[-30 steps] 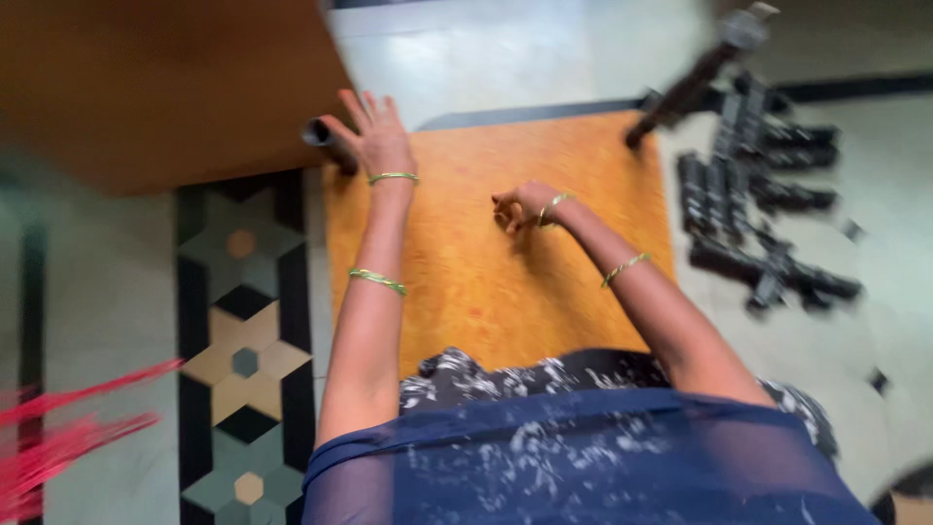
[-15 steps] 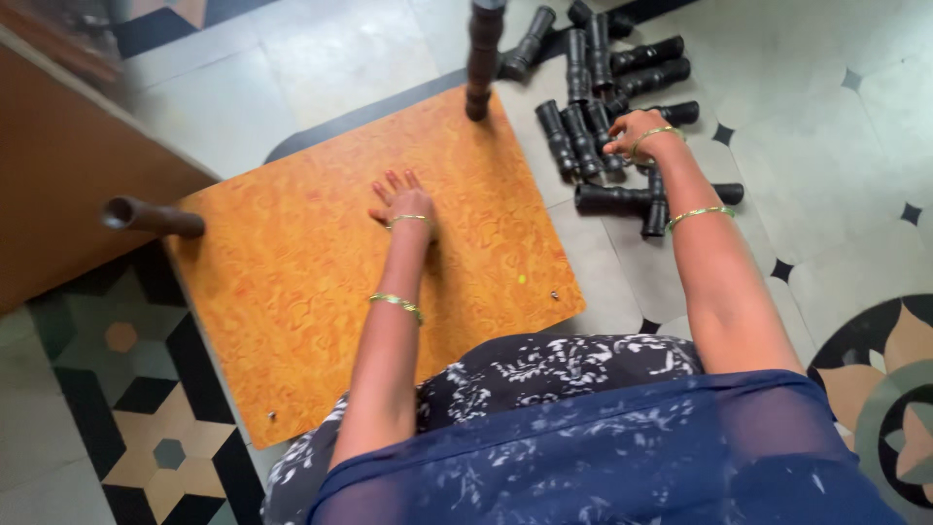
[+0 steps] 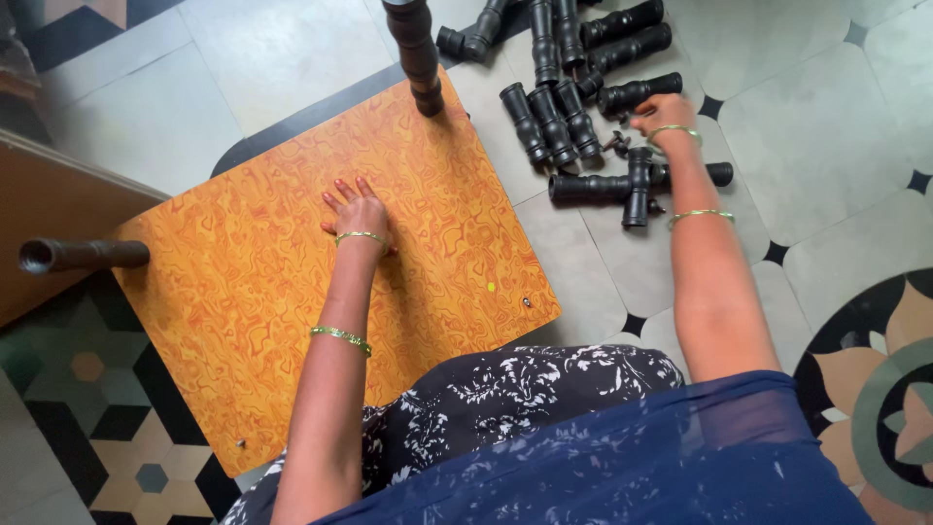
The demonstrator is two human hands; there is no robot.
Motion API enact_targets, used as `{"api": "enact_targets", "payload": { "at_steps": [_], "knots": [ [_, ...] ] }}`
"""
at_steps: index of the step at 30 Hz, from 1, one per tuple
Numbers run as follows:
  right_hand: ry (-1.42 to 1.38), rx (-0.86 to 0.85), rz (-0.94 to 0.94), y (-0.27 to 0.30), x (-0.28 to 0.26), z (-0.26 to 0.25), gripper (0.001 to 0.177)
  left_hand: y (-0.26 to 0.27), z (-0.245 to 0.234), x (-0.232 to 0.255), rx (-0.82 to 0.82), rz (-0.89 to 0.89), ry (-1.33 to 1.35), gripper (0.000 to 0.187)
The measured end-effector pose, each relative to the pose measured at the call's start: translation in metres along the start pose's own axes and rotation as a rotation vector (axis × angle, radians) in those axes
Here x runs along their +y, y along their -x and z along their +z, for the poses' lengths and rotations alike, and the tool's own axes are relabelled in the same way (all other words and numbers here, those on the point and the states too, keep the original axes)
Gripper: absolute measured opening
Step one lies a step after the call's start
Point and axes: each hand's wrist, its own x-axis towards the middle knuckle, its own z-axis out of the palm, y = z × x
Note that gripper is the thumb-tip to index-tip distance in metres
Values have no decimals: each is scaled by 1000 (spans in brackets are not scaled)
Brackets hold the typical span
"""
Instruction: The person assembles a small wooden table by attaching dark cylindrical legs to a rectangular tabletop. They insert the legs into pre-drilled holes and secure them by hand, working on the floor.
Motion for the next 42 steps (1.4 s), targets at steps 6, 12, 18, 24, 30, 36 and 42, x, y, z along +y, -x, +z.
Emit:
{"api": "enact_targets", "payload": {
  "at_steps": [6,12,18,24,30,36,42],
  "knots": [
    [-403,-63,318,10,34,-28,22,-8,6,-1,-3,-21,34,149],
    [-425,-51,194,7,34,-30,23,-8,7,0,0,-23,22,149],
    [-294,25,-98,-23,9,12,30,-7,7,1,19,18,-67,149],
    [153,228,-491,-63,-30,66,41,-8,8,3,46,-11,-67,141],
    [376,268,-497,-65,-53,74,40,-6,2,3,42,32,-121,144],
    [-168,311,-362,-34,-70,30,48,-3,0,1,-11,25,-40,141],
    [-986,-268,-329,30,-149,-34,40,-14,4,-14,-13,252,-223,138]
  ]
}}
